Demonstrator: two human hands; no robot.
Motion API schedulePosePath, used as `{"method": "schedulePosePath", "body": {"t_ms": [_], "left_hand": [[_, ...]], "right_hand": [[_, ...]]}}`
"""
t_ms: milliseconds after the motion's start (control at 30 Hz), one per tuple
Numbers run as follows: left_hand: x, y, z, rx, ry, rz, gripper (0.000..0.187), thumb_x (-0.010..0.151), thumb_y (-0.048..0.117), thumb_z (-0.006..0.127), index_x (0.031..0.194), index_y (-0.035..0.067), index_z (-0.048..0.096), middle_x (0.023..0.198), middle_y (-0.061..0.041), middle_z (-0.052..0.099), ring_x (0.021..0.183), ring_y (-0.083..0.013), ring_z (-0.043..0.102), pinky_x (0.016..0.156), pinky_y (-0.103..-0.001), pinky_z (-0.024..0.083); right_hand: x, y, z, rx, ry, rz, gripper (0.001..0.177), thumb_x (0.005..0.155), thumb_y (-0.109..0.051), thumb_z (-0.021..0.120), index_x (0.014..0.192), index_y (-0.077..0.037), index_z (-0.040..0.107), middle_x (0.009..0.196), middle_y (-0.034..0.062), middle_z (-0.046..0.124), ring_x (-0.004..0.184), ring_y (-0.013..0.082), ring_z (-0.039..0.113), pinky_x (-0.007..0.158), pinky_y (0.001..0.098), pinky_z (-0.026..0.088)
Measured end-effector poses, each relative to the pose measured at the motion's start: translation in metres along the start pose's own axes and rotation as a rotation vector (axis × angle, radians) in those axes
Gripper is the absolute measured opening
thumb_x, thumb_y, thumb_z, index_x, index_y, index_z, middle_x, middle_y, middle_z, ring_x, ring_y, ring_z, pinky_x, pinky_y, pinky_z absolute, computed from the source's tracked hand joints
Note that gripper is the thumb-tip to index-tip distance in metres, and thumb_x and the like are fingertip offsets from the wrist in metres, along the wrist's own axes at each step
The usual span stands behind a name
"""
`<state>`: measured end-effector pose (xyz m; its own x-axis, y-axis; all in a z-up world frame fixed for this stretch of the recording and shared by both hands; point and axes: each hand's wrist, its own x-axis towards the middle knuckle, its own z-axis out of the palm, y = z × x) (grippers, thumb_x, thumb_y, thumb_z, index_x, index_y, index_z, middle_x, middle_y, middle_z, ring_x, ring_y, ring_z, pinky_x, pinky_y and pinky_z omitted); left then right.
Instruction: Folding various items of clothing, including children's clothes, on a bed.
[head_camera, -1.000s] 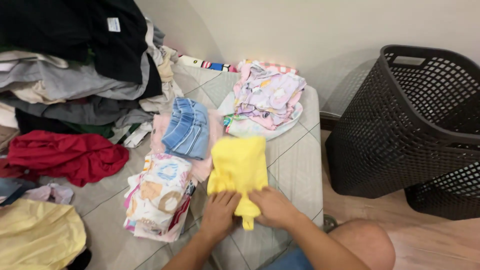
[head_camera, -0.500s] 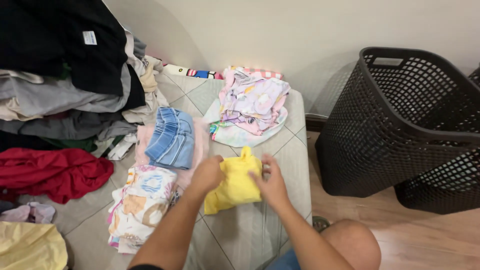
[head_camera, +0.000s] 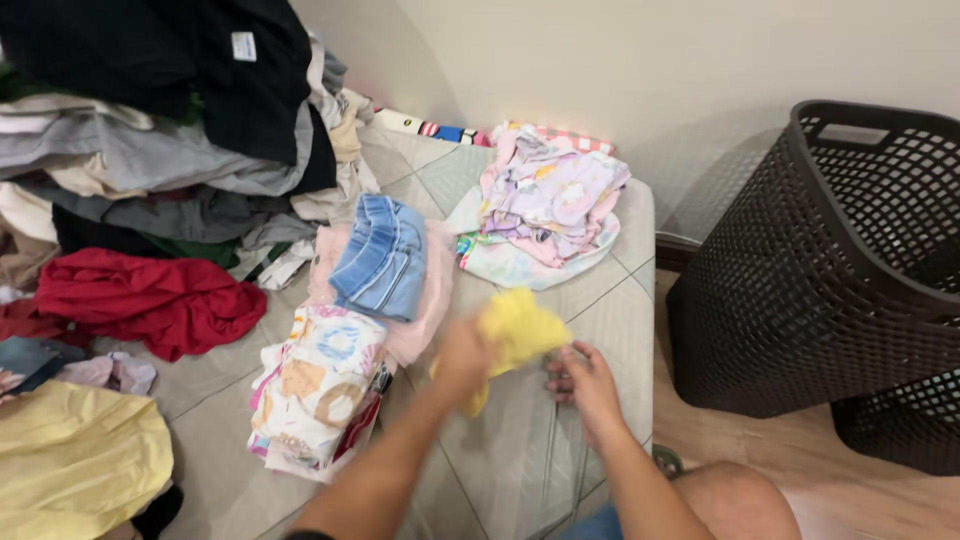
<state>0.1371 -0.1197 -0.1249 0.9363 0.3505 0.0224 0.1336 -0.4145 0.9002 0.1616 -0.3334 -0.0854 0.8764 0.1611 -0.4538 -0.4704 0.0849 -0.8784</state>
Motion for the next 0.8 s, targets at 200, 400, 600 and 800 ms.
{"method": "schedulePosePath", "body": {"t_ms": [200, 400, 600, 800], "left_hand": [[0.101, 0.065, -0.213, -0.066, 0.230, -0.218, 0.047, 0.073, 0.022, 0.064, 0.117, 0.005, 0.066, 0.098, -0.012, 0.070, 0.082, -0.0249, 0.065, 0.073, -0.034, 0.054], [0.126, 0.024, -0.246, 0.135, 0.301, -0.231, 0.068, 0.075, 0.019, 0.068, 0.141, 0.008, 0.057, 0.126, -0.015, 0.066, 0.103, -0.0286, 0.064, 0.087, -0.035, 0.052], [0.032, 0.115, -0.169, 1.028, 0.718, 0.676, 0.043, 0.093, 0.033, 0.062, 0.124, 0.006, 0.073, 0.146, -0.018, 0.058, 0.142, -0.0387, 0.044, 0.111, -0.056, 0.034], [0.085, -0.006, -0.164, 0.973, 0.157, -0.030, 0.068, 0.094, 0.062, 0.041, 0.157, 0.037, 0.034, 0.168, -0.004, 0.022, 0.152, -0.0353, 0.020, 0.109, -0.071, 0.030]], "right_hand": [[0.000, 0.000, -0.004, -0.183, 0.014, 0.006, 0.048, 0.097, -0.020, 0.063, 0.142, -0.005, 0.051, 0.099, 0.0155, 0.070, 0.071, 0.0210, 0.059, 0.063, 0.0307, 0.047], [0.011, 0.018, -0.003, -0.388, -0.021, -0.059, 0.049, 0.091, -0.023, 0.068, 0.137, -0.009, 0.057, 0.093, 0.0105, 0.074, 0.070, 0.0187, 0.061, 0.065, 0.0291, 0.047], [0.003, 0.003, 0.003, -0.486, -0.023, -0.037, 0.048, 0.089, -0.014, 0.069, 0.137, -0.009, 0.060, 0.088, 0.0089, 0.079, 0.069, 0.0161, 0.062, 0.068, 0.0258, 0.053], [0.004, 0.010, 0.001, -0.612, -0.039, -0.163, 0.040, 0.088, -0.020, 0.073, 0.127, -0.012, 0.067, 0.077, -0.0008, 0.068, 0.065, 0.0105, 0.057, 0.066, 0.0222, 0.047]]}}
